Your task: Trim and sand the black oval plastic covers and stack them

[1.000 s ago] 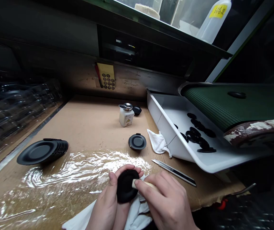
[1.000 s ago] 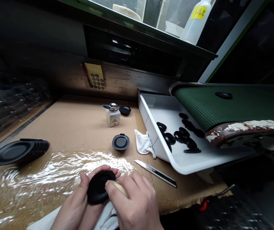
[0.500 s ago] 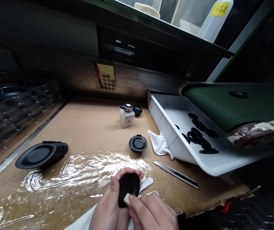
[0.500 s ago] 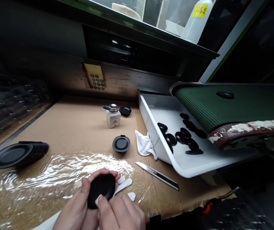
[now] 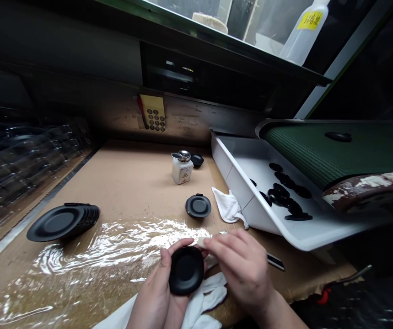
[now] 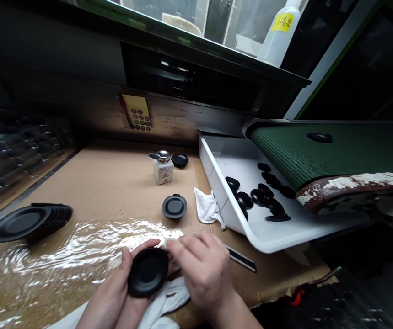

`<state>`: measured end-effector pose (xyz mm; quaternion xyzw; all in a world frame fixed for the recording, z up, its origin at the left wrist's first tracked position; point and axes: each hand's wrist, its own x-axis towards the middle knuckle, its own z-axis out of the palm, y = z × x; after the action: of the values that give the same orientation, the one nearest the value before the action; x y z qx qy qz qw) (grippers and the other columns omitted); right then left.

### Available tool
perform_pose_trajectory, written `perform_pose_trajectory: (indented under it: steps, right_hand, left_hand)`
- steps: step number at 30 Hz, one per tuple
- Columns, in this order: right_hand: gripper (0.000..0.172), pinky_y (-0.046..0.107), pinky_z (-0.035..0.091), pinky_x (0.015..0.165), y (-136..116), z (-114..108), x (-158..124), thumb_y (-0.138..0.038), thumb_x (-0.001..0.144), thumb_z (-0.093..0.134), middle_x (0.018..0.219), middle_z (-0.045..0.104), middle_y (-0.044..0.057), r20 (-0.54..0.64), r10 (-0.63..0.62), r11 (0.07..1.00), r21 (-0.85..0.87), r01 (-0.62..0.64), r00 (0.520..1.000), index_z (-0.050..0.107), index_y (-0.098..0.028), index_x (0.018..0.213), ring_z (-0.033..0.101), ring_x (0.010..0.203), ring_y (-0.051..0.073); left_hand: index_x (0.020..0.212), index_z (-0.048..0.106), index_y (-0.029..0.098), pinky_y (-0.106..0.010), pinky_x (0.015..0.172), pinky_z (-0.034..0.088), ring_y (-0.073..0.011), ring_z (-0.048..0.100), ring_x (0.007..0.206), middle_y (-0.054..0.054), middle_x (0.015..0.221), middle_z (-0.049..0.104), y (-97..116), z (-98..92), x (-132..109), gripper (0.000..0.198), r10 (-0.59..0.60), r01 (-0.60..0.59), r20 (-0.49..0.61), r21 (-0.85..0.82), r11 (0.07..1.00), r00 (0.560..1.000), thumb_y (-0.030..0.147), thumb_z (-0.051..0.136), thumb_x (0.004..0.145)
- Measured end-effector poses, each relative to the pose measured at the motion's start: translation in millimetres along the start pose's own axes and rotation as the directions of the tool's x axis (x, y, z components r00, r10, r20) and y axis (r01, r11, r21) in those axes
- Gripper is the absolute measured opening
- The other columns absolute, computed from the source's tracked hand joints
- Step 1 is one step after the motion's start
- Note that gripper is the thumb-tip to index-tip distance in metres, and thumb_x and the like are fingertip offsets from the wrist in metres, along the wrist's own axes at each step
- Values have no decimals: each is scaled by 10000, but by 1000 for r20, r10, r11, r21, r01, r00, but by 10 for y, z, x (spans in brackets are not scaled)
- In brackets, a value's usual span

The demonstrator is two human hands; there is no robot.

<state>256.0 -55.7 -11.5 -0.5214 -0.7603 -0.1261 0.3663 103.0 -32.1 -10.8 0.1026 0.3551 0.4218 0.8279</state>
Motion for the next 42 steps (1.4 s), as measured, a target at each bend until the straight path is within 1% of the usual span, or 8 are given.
perform_pose_trajectory:
  steps: [4,11,18,23,27,30,36,42]
  right_hand:
    - [257,292,465,666,190,-25,-184,-89,812,518,826,659,46,-65,117,990,-77,-122,991,600,-165,1043,562,705,143]
    - [227,296,423,618,89,66,-344,-99,834,462,820,670,39,52,37,973,-230,-24,998,625,-155,983,576,718,159]
    - [210,287,451,650,169,77,-315,-102,842,459,751,654,37,29,93,976,-201,-86,995,626,-160,956,578,688,144]
    - [206,296,460,670,168,122,-332,-98,845,458,774,653,47,22,111,972,-209,-104,994,613,-149,971,573,710,152]
    - [194,298,478,697,67,86,-272,-142,849,475,866,663,46,93,30,992,-126,-18,995,606,-147,992,586,797,167]
    - [215,324,489,760,64,-8,-242,-239,864,485,934,656,51,151,-22,999,-36,27,988,595,-153,1027,582,869,184]
    - [193,334,495,798,296,-91,-307,-165,860,458,943,630,61,143,228,971,-112,-213,963,584,-174,1007,570,902,178]
    - [195,345,486,844,373,-49,-325,-185,855,472,992,612,58,187,288,956,-113,-270,939,580,-187,1017,552,950,182]
  left_hand:
    - [1086,511,75,-458,929,430,-301,613,995,-223,996,690,18,86,-49,277,86,-78,-62,123,989,994,204,434,854]
    - [1125,450,99,-481,927,424,-319,617,975,-229,982,690,11,57,-35,295,80,-79,-9,118,990,997,235,384,872]
    - [1049,537,98,-552,889,432,-368,608,972,-258,974,686,2,16,-4,384,110,-107,-24,112,988,994,385,519,795]
    - [990,595,84,-562,882,431,-382,608,966,-276,998,673,-10,13,-10,372,117,-116,-13,66,991,993,378,567,764]
    - [1032,604,94,-530,935,393,-345,588,1024,-236,1029,677,-4,-29,-12,349,45,-45,28,6,999,999,346,509,811]
    - [1018,636,106,-476,973,362,-312,571,1059,-187,1037,688,2,-95,10,421,-51,60,92,-91,994,994,422,426,836]
    - [962,673,93,-470,998,316,-335,576,1038,-192,1023,691,-16,-185,57,566,-103,117,128,-103,988,986,566,434,764]
    - [977,661,96,-473,1001,311,-343,576,1038,-199,1022,689,-19,-160,35,531,-107,121,115,-120,985,988,538,458,766]
